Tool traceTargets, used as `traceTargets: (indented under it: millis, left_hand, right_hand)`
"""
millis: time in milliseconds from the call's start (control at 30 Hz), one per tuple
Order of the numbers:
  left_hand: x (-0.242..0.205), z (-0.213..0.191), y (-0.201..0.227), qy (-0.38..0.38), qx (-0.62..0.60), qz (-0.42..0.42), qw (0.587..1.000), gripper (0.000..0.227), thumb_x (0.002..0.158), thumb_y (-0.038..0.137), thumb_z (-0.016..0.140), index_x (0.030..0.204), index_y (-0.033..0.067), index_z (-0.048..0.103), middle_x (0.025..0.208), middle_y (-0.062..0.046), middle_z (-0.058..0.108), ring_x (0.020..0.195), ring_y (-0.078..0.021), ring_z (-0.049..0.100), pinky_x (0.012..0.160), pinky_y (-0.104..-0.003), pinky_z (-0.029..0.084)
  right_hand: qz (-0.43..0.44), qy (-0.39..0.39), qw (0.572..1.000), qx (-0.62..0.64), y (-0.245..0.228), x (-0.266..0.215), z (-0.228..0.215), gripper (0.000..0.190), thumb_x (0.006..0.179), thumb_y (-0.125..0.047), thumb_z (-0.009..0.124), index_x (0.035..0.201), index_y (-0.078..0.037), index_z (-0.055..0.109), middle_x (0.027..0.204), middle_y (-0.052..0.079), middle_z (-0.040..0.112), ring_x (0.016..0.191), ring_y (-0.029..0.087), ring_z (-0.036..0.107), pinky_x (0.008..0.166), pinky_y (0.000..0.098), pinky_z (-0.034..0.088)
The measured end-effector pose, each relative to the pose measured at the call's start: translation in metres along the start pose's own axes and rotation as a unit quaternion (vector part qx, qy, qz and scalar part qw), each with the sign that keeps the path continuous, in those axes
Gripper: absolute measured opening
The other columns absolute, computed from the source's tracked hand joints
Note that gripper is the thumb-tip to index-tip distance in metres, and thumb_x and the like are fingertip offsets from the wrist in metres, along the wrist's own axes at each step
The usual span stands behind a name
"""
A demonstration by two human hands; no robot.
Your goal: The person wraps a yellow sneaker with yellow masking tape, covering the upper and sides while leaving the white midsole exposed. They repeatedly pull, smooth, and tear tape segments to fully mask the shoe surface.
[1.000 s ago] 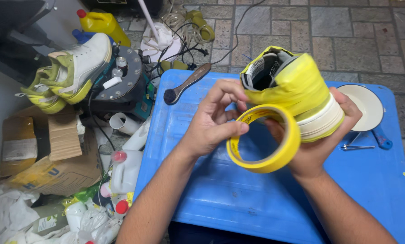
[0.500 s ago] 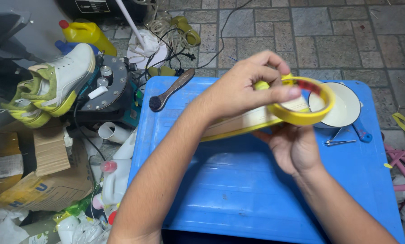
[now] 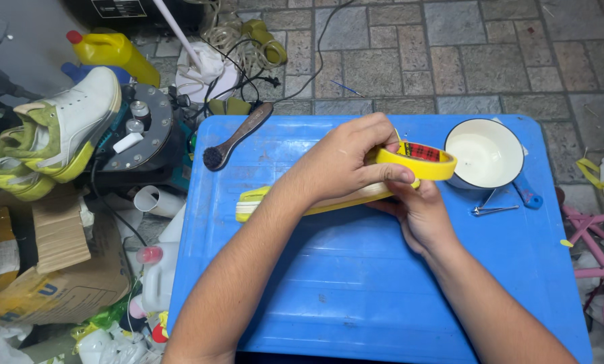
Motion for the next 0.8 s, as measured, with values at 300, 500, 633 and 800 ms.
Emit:
traceTargets:
  millis: [300,500,633,800]
  left_hand:
    - [0.003,-0.008,-0.002,0.013,0.009,-0.112,0.994,0.056,0.086,0.06,0.07,0.075,0.0059,0.063,0.067,-0.008,0.06,0.063,-0.0231,0.059,0.059,-0.037,0.045]
    - [-0.024,-0.033,-0.005,0.003,-0.013,-0.23,0.973,0.056,0.082,0.061,0.072,0.076,0.0054,0.068,0.062,-0.007,0.059,0.06,-0.0179,0.055,0.055,-0.037,0.043]
    - [-0.042,-0.047,0.001,0.012,0.043,-0.251,0.967,0.056,0.079,0.06,0.075,0.073,0.0051,0.069,0.061,-0.004,0.058,0.059,-0.0157,0.056,0.055,-0.036,0.044]
    - [-0.063,-0.064,0.006,0.047,-0.002,-0.269,0.962,0.049,0.077,0.052,0.079,0.071,0.0049,0.069,0.06,-0.003,0.058,0.058,-0.0134,0.056,0.056,-0.033,0.045]
  right_hand:
    - [-0.073,0.029,0.995,-0.063,-0.013,0.002,0.006,0.075,0.096,-0.029,0.063,0.161,-0.019,0.027,0.15,0.003,0.049,0.129,0.02,0.06,0.09,0.044,0.063]
    - [-0.041,0.04,0.997,-0.05,-0.012,0.001,0.008,0.069,0.099,-0.028,0.06,0.162,-0.018,0.033,0.147,0.01,0.053,0.123,0.025,0.063,0.091,0.0447,0.063]
    - [-0.078,0.032,0.994,-0.07,-0.016,-0.001,0.01,0.066,0.1,-0.026,0.059,0.16,-0.016,0.035,0.149,0.011,0.051,0.123,0.024,0.063,0.093,0.0426,0.062]
    - [-0.142,0.008,0.982,-0.124,-0.024,-0.005,0.011,0.061,0.104,-0.024,0.059,0.16,-0.012,0.038,0.153,0.011,0.049,0.131,0.021,0.058,0.103,0.0383,0.057]
Point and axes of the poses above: each hand's wrist, its own x-axis towards the middle knuckle, its own z-axis out of the palm, y = z × x, the point moved 8 cm from there along x, towards the middle knuckle
